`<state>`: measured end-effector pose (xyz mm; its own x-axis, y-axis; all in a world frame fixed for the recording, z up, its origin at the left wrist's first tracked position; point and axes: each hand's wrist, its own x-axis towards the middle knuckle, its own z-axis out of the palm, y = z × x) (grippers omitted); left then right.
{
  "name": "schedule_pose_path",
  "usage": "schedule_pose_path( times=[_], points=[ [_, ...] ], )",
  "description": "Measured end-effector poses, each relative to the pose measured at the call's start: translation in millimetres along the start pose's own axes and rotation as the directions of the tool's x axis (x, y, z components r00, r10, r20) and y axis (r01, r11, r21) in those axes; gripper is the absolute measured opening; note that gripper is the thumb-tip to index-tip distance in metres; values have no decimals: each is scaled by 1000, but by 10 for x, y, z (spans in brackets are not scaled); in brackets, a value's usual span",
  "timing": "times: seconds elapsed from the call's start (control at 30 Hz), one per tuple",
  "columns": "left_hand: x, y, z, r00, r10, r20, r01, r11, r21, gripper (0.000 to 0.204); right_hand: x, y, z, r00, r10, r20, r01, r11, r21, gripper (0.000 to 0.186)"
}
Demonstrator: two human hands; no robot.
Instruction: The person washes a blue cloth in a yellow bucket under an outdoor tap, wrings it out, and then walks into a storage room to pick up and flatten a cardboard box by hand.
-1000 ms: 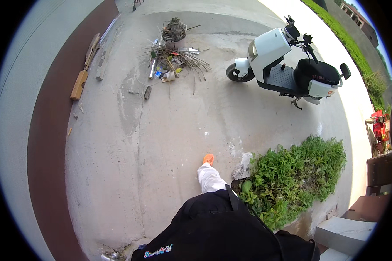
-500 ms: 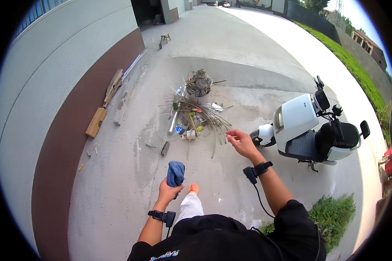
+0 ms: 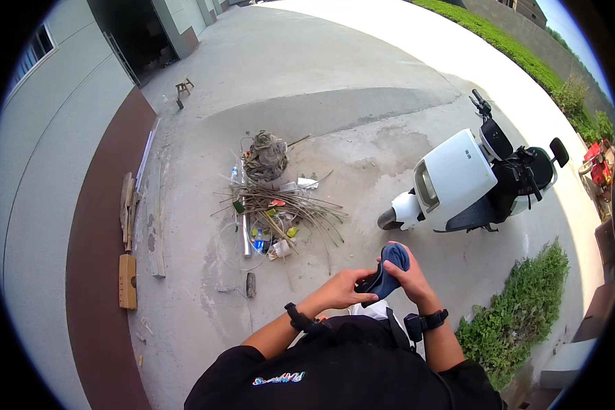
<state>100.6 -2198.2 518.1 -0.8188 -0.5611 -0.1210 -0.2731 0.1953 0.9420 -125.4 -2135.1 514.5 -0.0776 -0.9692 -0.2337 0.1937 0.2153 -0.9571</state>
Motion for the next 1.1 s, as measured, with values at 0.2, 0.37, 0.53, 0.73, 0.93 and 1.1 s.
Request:
schedule_pose_path(
  times=[0.2,0.37,0.53,0.73,0.93,1.1],
  points=[
    [1528,-231,-532,983,64,173,-34,985,-168,45,1017,-127,-844,999,43,-25,-34,955,294,76],
    [2667,-480,-1172,972,-139,191,222,816,-533,35,2208,-359,-1382,997,-30,77,-7,900,435,79],
    [3771,-462,-1743,960,-273,-61,159,711,-685,31,3312,-998,-1700,985,-163,53,139,941,309,83],
    [5137,-804,-2426,902,-407,-144,202,693,-692,31,4549,-1370,-1981,975,-218,36,207,959,191,88],
    [6655,-1582,-3472,896,-155,-415,101,984,-149,20,6330,-1382,-2146,989,-129,-67,141,967,212,90],
    [7836,-1961,-4962,891,128,-436,10,954,301,32,8376,-1717,-2086,995,-15,-96,30,987,160,83]
  ],
)
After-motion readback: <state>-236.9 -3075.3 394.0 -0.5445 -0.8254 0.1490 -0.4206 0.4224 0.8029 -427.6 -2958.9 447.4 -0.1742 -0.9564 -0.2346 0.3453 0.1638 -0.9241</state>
